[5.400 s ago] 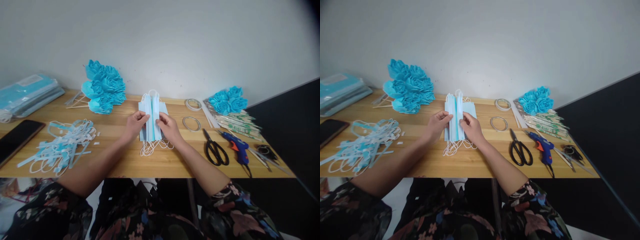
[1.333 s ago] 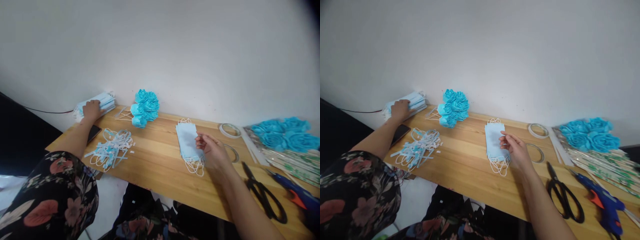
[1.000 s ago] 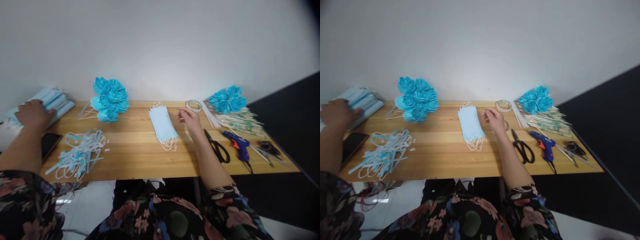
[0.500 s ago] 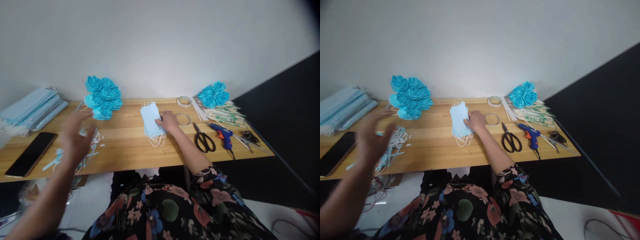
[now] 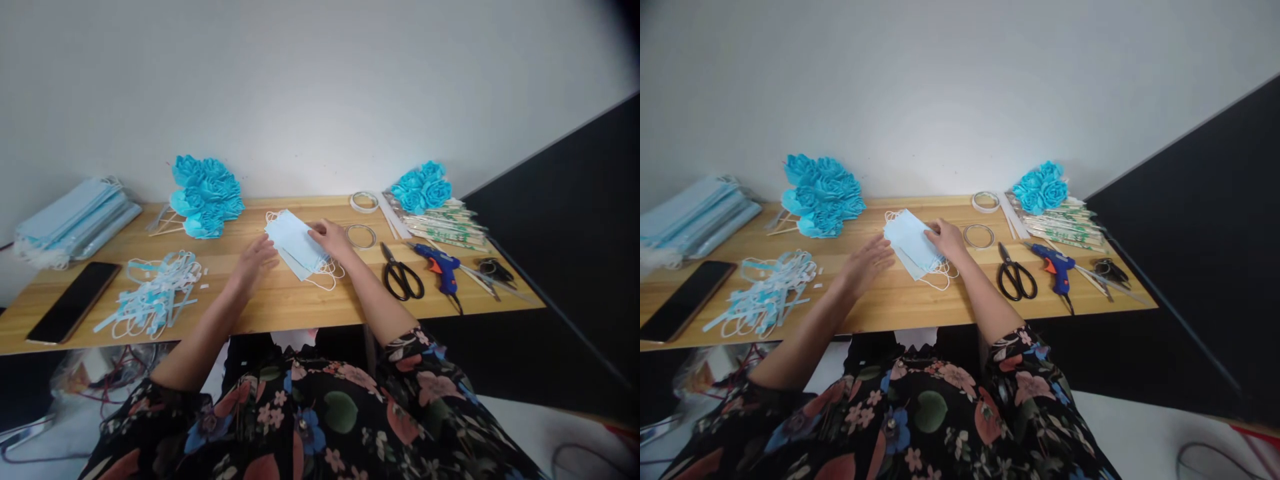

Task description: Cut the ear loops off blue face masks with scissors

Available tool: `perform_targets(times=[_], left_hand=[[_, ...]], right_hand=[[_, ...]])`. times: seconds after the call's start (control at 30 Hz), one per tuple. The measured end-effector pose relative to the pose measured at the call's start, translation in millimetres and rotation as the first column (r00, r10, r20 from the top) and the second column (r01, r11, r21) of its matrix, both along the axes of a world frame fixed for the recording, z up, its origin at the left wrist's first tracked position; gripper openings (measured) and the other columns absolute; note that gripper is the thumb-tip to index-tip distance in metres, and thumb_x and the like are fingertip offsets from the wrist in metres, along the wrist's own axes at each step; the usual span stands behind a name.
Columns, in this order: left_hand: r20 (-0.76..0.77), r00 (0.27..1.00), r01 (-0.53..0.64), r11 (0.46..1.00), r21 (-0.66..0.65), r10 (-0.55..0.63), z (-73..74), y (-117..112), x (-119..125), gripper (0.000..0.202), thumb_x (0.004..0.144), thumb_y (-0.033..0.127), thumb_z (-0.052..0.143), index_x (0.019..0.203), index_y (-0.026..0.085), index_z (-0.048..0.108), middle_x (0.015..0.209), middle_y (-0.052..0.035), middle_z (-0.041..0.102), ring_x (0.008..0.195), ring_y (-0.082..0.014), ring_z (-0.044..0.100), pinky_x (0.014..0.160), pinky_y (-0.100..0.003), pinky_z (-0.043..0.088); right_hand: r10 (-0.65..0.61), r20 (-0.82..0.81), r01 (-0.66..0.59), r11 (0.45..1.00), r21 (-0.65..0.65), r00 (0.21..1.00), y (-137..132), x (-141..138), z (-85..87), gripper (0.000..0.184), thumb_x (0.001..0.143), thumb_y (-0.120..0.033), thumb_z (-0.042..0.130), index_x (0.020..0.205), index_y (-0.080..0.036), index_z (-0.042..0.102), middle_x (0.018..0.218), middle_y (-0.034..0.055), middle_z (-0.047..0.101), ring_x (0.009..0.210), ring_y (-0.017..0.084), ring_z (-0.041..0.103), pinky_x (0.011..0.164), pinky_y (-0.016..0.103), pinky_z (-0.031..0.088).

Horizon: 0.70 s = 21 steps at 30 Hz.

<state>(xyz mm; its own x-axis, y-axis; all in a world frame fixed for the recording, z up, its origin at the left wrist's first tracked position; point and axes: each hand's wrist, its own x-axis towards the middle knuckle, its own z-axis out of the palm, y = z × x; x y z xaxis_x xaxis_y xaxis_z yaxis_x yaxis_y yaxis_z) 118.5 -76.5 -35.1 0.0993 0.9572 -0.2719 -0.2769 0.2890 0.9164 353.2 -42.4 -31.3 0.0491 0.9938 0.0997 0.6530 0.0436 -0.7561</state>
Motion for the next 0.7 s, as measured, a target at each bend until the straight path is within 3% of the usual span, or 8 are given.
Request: perform_targets(times=[0.17, 0.27, 0.33, 0.43, 0.57, 0.7], left_hand=[[0.121, 0.991, -0.05, 0.994, -0.095, 0.061, 12.0, -13.2, 3.1, 0.056, 0.072, 0.029, 0.077, 0.124, 0.021, 0.057, 0.127, -0.0133, 0.062, 0.114, -0.0281, 0.063, 0.091, -0.041, 0.053], [0.149, 0.987, -0.042, 0.995, -0.085, 0.055, 13.0, -17.1, 8.4, 0.054, 0.071, 0.028, 0.077, 0.121, 0.021, 0.057, 0.126, -0.0129, 0.063, 0.117, -0.0281, 0.062, 0.093, -0.041, 0.052], [0.142, 0.989, -0.03, 0.998, -0.055, 0.038, 11.1, -18.1, 11.1, 0.054, 0.071, 0.028, 0.077, 0.12, 0.023, 0.057, 0.128, -0.0118, 0.064, 0.118, -0.0274, 0.062, 0.094, -0.041, 0.052], [0.114, 0.994, -0.006, 1.0, -0.004, 0.006, 6.2, -19.2, 13.0, 0.051, 0.071, 0.03, 0.076, 0.118, 0.024, 0.057, 0.133, -0.0103, 0.064, 0.116, -0.0267, 0.064, 0.093, -0.04, 0.053], [0.117, 0.993, -0.01, 0.999, 0.051, 0.004, -0.1, -21.3, 13.4, 0.054, 0.071, 0.032, 0.075, 0.12, 0.022, 0.055, 0.136, -0.012, 0.062, 0.115, -0.0282, 0.065, 0.094, -0.044, 0.054], [0.098, 0.995, -0.039, 0.999, 0.033, 0.036, -5.4, -18.9, 13.7, 0.063, 0.07, 0.029, 0.075, 0.128, 0.024, 0.05, 0.141, -0.011, 0.057, 0.115, -0.0278, 0.064, 0.092, -0.044, 0.056]], right_hand=[[0.04, 0.225, -0.027, 0.998, -0.061, 0.974, -6.5, -2.6, 10.9, 0.023, 0.093, -0.033, 0.059, 0.107, -0.019, 0.071, 0.109, 0.0103, 0.076, 0.104, 0.027, 0.07, 0.093, 0.038, 0.049], [0.13, 0.219, -0.109, 0.988, -0.105, 0.967, -9.8, -8.9, 13.7, 0.023, 0.09, -0.033, 0.062, 0.105, -0.018, 0.072, 0.106, 0.0101, 0.077, 0.1, 0.027, 0.07, 0.09, 0.037, 0.05], [0.18, 0.102, -0.167, 0.978, -0.129, 0.978, -11.1, -12.8, 11.8, 0.025, 0.087, -0.031, 0.065, 0.107, -0.019, 0.072, 0.108, 0.0087, 0.077, 0.099, 0.025, 0.07, 0.09, 0.036, 0.051], [0.218, -0.228, -0.256, 0.954, -0.153, 0.949, -12.9, -16.0, 6.6, 0.032, 0.083, -0.028, 0.068, 0.114, -0.019, 0.071, 0.111, 0.0063, 0.077, 0.098, 0.023, 0.07, 0.088, 0.036, 0.054], [0.237, -0.613, -0.416, 0.894, -0.166, 0.754, -17.2, -19.7, 2.8, 0.044, 0.077, -0.034, 0.074, 0.117, -0.018, 0.069, 0.105, 0.0065, 0.077, 0.091, 0.023, 0.071, 0.081, 0.038, 0.058], [0.265, -0.727, -0.505, 0.854, -0.128, 0.633, -20.4, -27.5, 1.0, 0.067, 0.068, -0.035, 0.083, 0.13, -0.021, 0.062, 0.115, 0.0052, 0.074, 0.099, 0.022, 0.07, 0.084, 0.035, 0.059]])
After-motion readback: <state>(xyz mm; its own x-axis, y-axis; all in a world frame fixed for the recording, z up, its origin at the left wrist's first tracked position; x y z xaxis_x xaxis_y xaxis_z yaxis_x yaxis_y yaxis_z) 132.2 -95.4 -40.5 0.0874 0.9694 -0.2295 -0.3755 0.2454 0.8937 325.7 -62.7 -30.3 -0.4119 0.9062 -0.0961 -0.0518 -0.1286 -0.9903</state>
